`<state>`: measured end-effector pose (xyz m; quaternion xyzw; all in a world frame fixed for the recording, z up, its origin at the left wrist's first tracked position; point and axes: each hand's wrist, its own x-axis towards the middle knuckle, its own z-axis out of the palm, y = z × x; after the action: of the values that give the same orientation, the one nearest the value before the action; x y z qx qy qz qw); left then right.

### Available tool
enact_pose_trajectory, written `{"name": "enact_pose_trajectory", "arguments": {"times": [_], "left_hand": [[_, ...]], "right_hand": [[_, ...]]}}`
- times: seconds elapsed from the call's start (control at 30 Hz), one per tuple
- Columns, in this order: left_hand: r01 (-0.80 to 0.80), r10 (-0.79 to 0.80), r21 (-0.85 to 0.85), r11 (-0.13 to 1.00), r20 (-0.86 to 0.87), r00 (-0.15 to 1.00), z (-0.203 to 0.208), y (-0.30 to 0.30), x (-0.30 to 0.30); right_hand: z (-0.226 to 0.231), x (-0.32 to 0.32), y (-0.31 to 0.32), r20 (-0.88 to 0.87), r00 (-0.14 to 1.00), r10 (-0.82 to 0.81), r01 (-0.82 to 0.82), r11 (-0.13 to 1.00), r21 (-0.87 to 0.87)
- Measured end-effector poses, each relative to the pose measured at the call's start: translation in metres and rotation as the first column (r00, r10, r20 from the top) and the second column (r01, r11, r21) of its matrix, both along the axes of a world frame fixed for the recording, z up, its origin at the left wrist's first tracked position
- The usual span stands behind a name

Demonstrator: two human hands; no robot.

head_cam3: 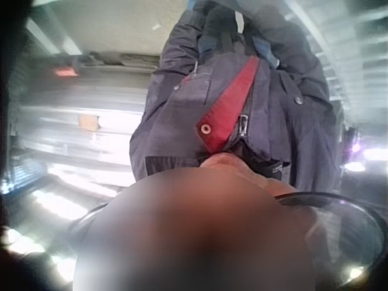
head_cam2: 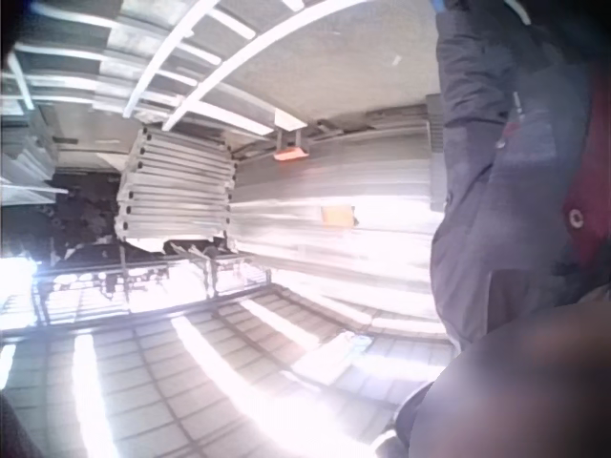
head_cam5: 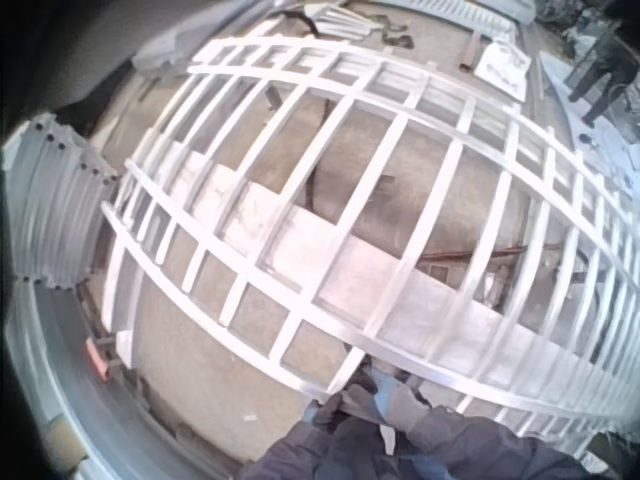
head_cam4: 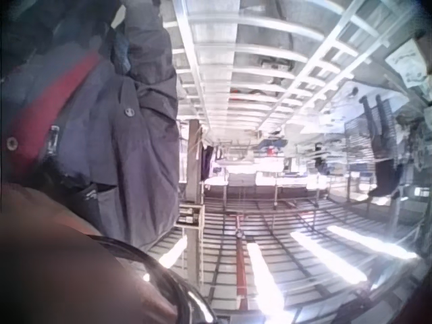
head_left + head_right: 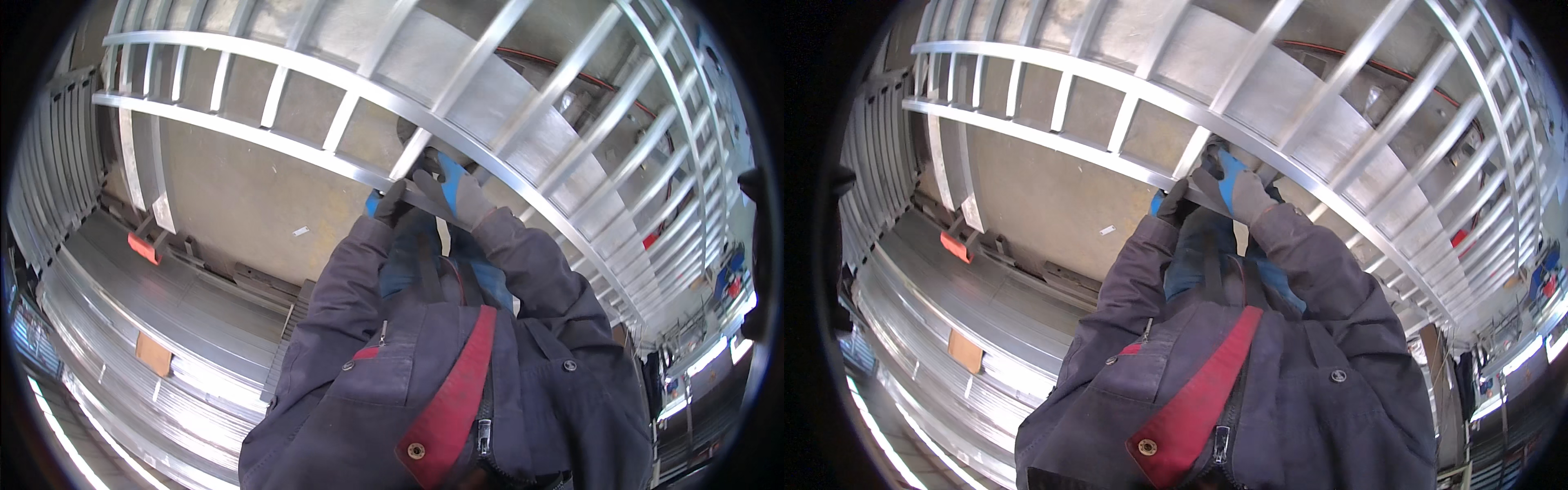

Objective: The person assembles a large metal frame by inserting horizontal metal bars into a vertical grid structure. They repeatedly lift, align, and place bars into slots, then reposition and adjust the frame on the floor. The person handles multiple metal bars and the frame structure throughout the clip.

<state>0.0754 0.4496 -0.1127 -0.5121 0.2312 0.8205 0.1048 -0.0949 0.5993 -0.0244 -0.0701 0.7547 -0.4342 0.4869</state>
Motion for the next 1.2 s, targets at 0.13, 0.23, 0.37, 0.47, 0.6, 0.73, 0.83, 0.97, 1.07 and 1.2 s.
{"name": "enact_pose_trajectory", "arguments": {"times": [0.13,0.23,0.37,0.47,0.6,0.73,0.83,0.97,1.07,1.2], "left_hand": [[-0.037,0.036,0.042,0.998,0.026,0.999,-0.058,-0.007,0.028],[0.377,-0.383,-0.086,0.922,-0.076,0.921,-0.092,-0.032,0.028],[0.056,-0.051,0.086,0.995,-0.063,0.997,-0.069,-0.049,0.017],[0.139,-0.140,-0.024,0.990,-0.067,0.988,-0.034,-0.053,0.006],[0.258,-0.272,-0.151,0.954,-0.083,0.959,-0.001,-0.032,0.013],[0.332,-0.359,-0.253,0.908,-0.064,0.931,0.043,0.007,0.051],[0.372,-0.412,-0.233,0.899,-0.161,0.897,0.078,0.044,0.072],[0.494,-0.499,-0.212,0.843,0.034,0.866,0.102,0.096,0.062],[0.608,-0.618,-0.108,0.787,-0.131,0.776,0.124,0.147,0.062],[0.593,-0.725,-0.440,0.674,-0.240,0.646,0.152,0.257,0.099]], "right_hand": [[0.055,0.030,0.050,0.008,0.989,-0.148,0.148,0.986,-0.077],[0.076,0.057,0.107,0.064,0.968,-0.242,0.243,0.970,-0.016],[0.082,0.098,0.180,0.083,0.902,-0.424,0.407,0.898,0.168],[0.080,0.129,0.230,0.016,0.853,-0.521,0.514,0.845,0.149],[0.075,0.158,0.288,0.030,0.817,-0.575,0.566,0.811,0.149],[0.077,0.173,0.353,-0.008,0.823,-0.568,0.565,0.817,0.111],[0.089,0.188,0.403,-0.068,0.827,-0.558,0.562,0.818,0.121],[0.101,0.220,0.461,-0.082,0.810,-0.581,0.586,0.792,0.174],[0.100,0.252,0.500,-0.101,0.794,-0.600,0.607,0.769,0.203],[0.083,0.305,0.546,-0.140,0.782,-0.607,0.618,0.729,0.295]]}}
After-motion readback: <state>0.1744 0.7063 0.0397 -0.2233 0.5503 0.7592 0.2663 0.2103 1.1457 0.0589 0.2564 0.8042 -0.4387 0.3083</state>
